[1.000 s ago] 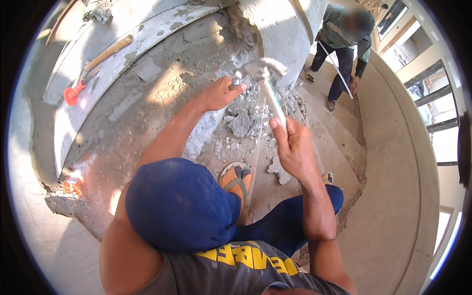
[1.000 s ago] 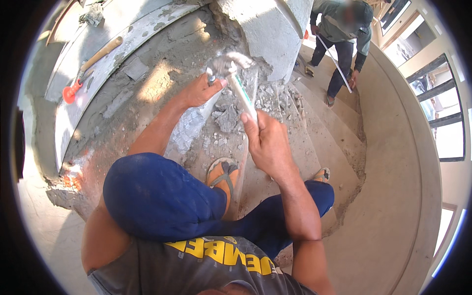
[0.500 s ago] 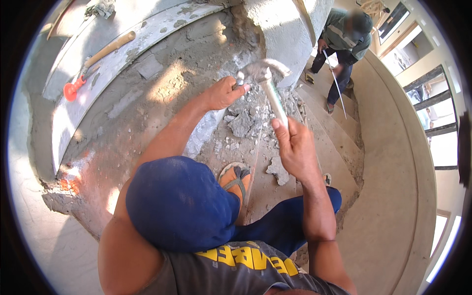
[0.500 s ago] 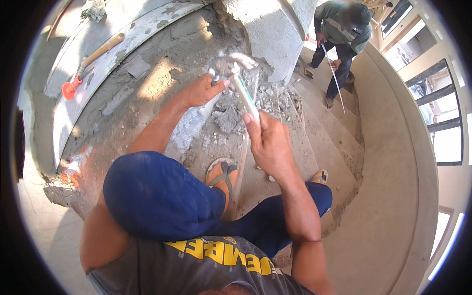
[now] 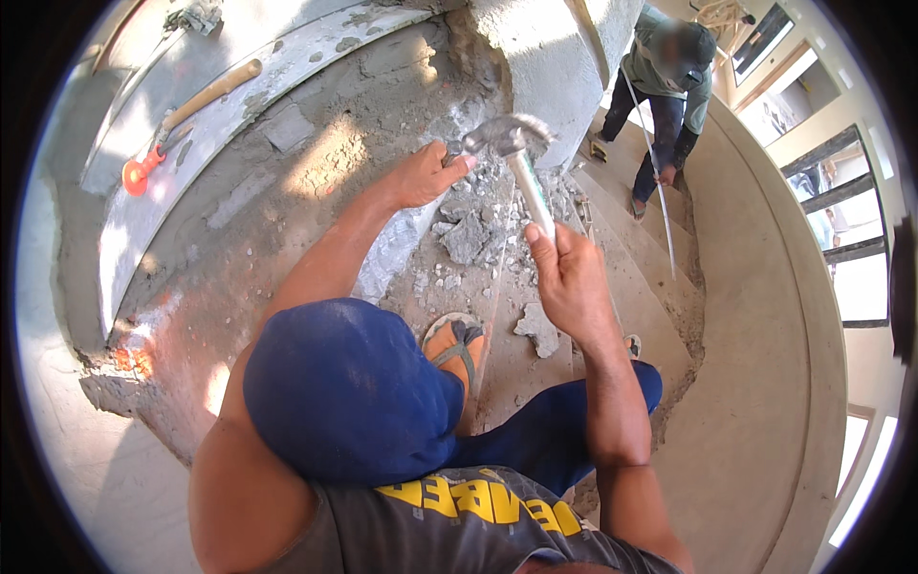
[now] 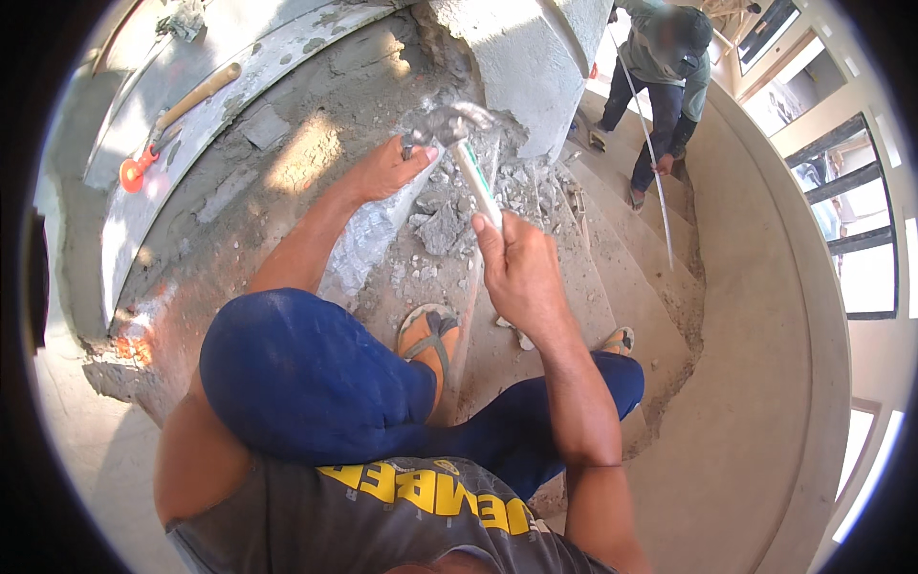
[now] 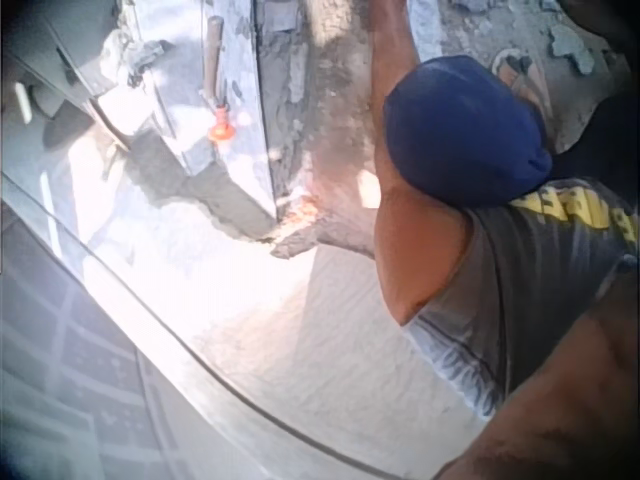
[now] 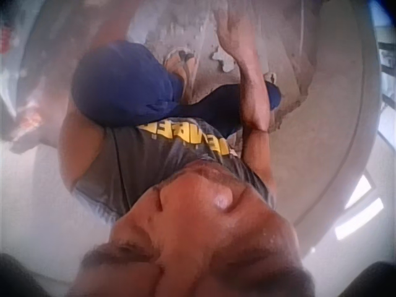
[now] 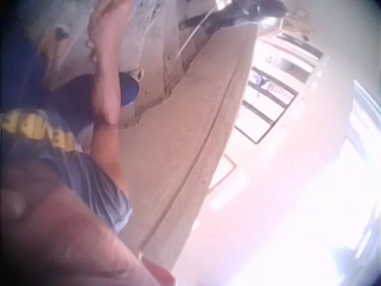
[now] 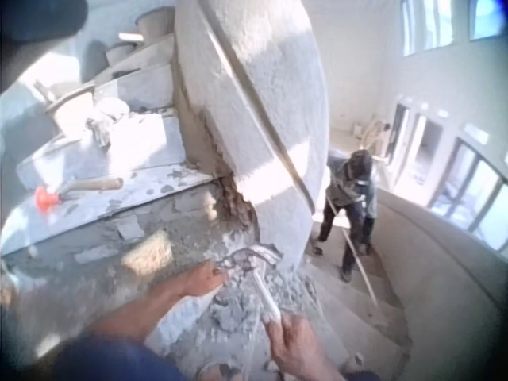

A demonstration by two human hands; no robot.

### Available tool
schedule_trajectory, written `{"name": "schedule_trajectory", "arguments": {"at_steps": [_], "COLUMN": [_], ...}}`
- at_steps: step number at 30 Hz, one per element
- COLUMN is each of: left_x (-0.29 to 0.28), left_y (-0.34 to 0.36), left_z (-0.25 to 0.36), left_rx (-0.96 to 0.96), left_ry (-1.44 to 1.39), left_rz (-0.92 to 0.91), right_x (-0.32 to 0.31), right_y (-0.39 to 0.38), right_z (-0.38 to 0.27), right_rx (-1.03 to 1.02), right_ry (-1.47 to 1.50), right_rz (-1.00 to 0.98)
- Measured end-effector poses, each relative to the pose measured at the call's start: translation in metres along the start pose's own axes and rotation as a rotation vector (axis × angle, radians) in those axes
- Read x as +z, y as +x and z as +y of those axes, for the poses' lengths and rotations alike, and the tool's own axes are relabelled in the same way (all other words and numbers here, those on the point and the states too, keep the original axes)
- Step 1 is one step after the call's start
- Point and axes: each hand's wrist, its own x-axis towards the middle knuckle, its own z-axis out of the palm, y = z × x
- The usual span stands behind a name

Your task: The person chips away concrete from a set of stairs using a hammer and chisel before helping another person place a large tile onto a step.

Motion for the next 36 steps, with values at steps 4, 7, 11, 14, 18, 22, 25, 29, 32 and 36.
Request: {"name": "schedule_trajectory", "arguments": {"at_steps": [4,7,11,14,18,22,25,29,32,36], "left_x": [-0.02,-0.019,-0.016,-0.007,-0.016,-0.017,-0.02,-0.004,-0.016,-0.022], "left_y": [-0.013,-0.001,0.003,0.005,-0.002,0.002,-0.002,-0.004,-0.012,-0.004], "left_z": [0.023,0.027,0.012,0.003,0.022,0.012,0.016,0.025,0.003,0.011], "left_rx": [-0.145,-0.132,-0.108,-0.05,-0.123,-0.076,-0.09,0.037,-0.07,-0.138], "left_ry": [0.104,0.086,0.046,0.043,0.101,0.049,0.05,-0.017,0.048,-0.05], "left_rz": [-0.044,-0.081,-0.082,-0.02,-0.075,-0.066,-0.074,-0.063,-0.042,-0.036], "right_x": [-0.055,-0.084,-0.015,0.006,-0.046,-0.085,-0.048,0.007,-0.023,-0.076], "right_y": [-0.013,-0.013,-0.003,0.0,-0.012,-0.011,-0.001,0.008,-0.006,-0.001], "right_z": [-0.098,-0.112,-0.034,0.0,-0.056,-0.119,-0.089,0.005,-0.039,-0.104], "right_rx": [-0.103,-0.591,-0.371,-0.019,-0.016,-0.548,-0.706,0.023,0.018,-0.388], "right_ry": [0.638,0.889,0.467,-0.164,0.358,0.937,1.073,-0.19,0.134,0.743], "right_rz": [0.421,0.471,0.329,-0.09,0.148,0.44,0.422,-0.125,-0.018,0.436]}}
